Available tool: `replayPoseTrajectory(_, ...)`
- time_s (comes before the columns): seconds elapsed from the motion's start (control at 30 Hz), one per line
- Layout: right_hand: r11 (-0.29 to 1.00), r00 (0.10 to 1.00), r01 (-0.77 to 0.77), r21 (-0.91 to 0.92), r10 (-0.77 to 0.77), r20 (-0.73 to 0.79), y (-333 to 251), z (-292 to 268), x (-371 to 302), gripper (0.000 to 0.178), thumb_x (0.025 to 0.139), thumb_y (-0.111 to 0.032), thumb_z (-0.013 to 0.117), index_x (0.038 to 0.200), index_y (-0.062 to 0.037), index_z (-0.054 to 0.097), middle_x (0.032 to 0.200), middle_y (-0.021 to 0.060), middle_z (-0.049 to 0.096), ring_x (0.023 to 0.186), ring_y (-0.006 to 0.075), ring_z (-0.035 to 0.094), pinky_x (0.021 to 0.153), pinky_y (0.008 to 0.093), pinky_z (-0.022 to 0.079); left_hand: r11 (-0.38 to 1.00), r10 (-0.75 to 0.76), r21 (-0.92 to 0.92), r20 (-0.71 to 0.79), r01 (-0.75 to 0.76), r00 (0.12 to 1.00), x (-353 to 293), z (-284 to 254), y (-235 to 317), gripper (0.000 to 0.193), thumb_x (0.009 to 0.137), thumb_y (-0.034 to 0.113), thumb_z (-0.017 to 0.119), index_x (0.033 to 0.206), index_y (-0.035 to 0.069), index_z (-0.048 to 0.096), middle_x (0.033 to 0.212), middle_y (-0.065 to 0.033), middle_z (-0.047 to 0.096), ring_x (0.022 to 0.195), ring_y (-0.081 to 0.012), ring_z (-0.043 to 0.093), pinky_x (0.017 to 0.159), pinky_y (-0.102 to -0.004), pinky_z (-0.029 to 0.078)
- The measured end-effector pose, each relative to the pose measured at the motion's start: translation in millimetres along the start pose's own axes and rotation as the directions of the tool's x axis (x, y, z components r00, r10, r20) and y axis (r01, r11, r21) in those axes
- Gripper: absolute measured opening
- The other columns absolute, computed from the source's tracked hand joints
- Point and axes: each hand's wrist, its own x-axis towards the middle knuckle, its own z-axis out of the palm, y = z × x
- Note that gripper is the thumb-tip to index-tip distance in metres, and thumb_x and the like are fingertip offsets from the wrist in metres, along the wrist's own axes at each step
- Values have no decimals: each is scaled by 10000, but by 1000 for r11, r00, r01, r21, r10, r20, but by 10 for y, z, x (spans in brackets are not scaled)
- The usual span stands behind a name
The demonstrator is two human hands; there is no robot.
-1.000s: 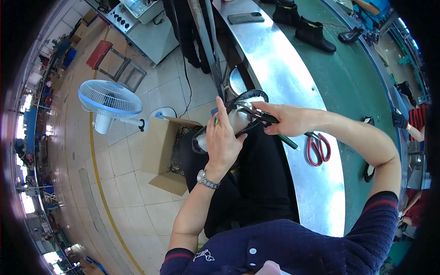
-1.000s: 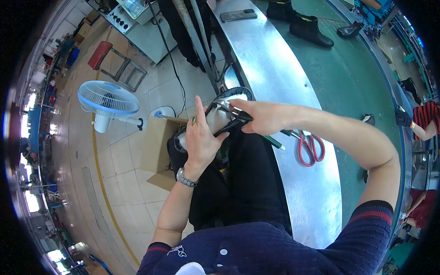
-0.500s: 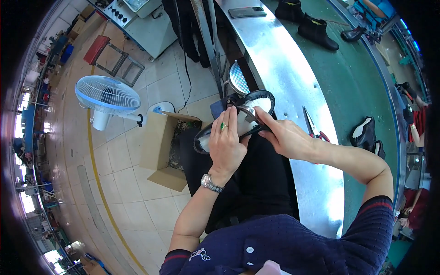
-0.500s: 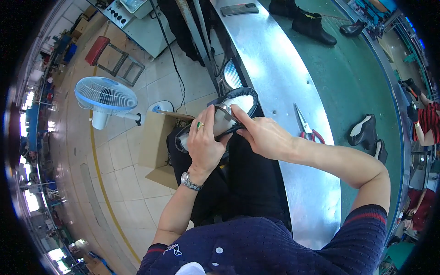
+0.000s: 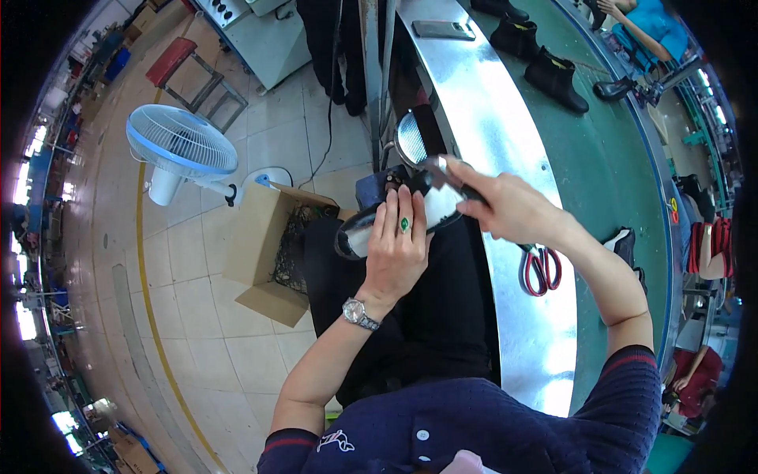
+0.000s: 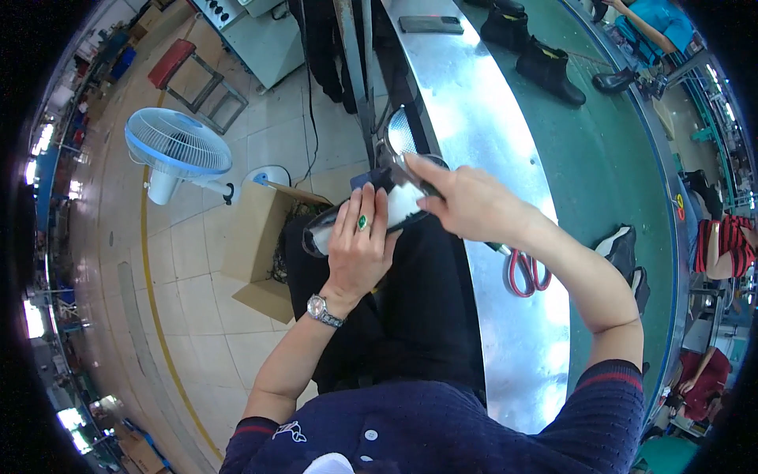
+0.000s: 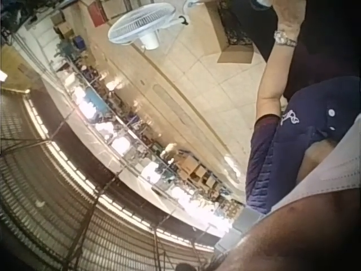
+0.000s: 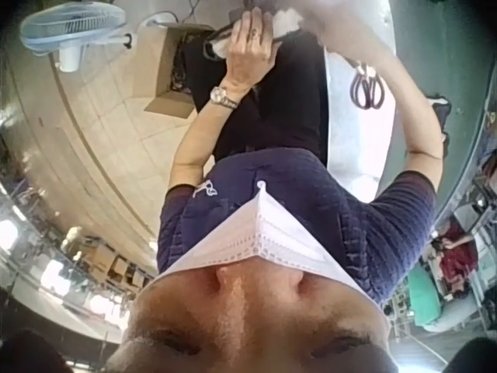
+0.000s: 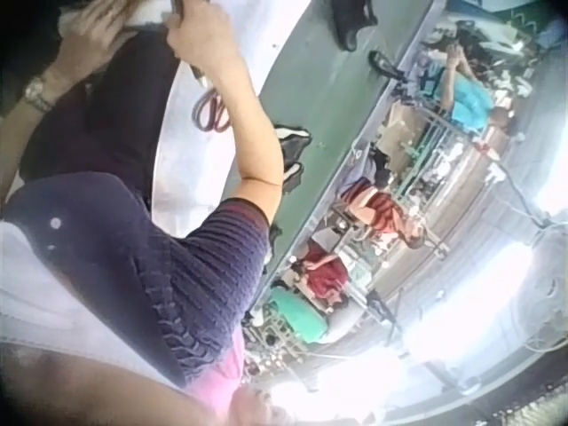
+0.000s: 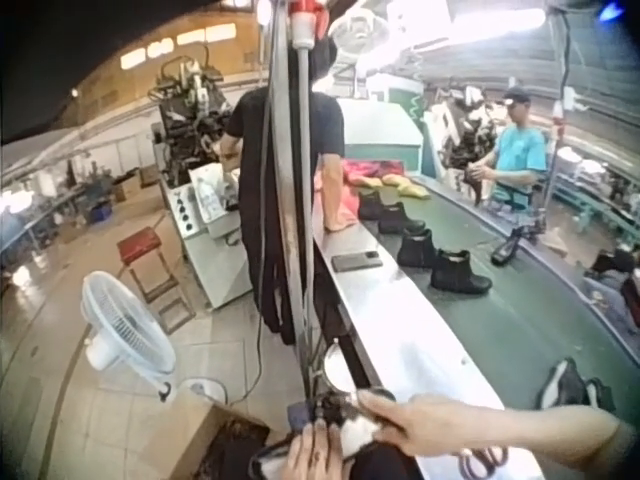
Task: The recorder is assembling and inspecting shoes on a factory production line, using various hand tools to trim and adjust the shoe components.
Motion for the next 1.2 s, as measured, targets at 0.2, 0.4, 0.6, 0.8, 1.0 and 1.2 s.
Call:
replayPoseTrajectory(0.2,972,984,-87,217,118,-132,244,321,75,596,916,-141,576,1458,-109,328,770,242,647,721,414,653,667,483,484,1000,-1,17,-12,1,1000,39,50,89,666,738,181,744,1306,-71,504,1336,-241,513,1233,-366,509,1038,-435,411)
replayPoseTrajectory(0.4,940,975,-41,340,113,-193,65,204,37,630,927,-149,571,1473,-91,261,684,206,637,609,373,642,620,484,475,998,-26,53,-2,26,1000,-3,21,57,653,740,181,746,1300,-65,516,1345,-235,513,1246,-356,502,1047,-423,403)
replayPoseTrajectory(0.6,962,991,3,274,33,-127,72,93,-15,651,914,-146,566,1483,-137,250,781,216,658,675,388,653,628,473,494,999,-37,0,19,37,999,5,-23,62,642,761,191,736,1310,-54,509,1350,-225,513,1241,-362,502,1041,-440,403)
replayPoseTrajectory(0.8,998,992,-9,56,16,-127,83,353,12,655,918,-176,552,1498,-198,247,808,201,664,702,415,636,625,507,479,999,-36,-24,-18,36,999,16,-63,109,607,781,134,713,1319,-40,493,1351,-178,483,1204,-377,500,1019,-433,422)
replayPoseTrajectory(1.0,984,942,115,139,-63,-330,-51,256,-83,728,901,-183,583,1511,-155,185,703,204,645,665,410,634,579,488,478,1000,-9,4,-76,9,997,16,3,124,517,813,138,722,1258,-46,535,1282,-178,514,1213,-369,503,998,-437,453)
replayPoseTrajectory(1.2,994,994,72,-77,-78,-80,-42,269,-84,789,871,-102,569,1526,-204,142,742,179,669,649,373,662,552,471,496,1000,14,5,-106,-13,994,-33,11,104,530,801,150,739,1244,-55,530,1257,-192,525,1245,-362,490,1006,-436,459)
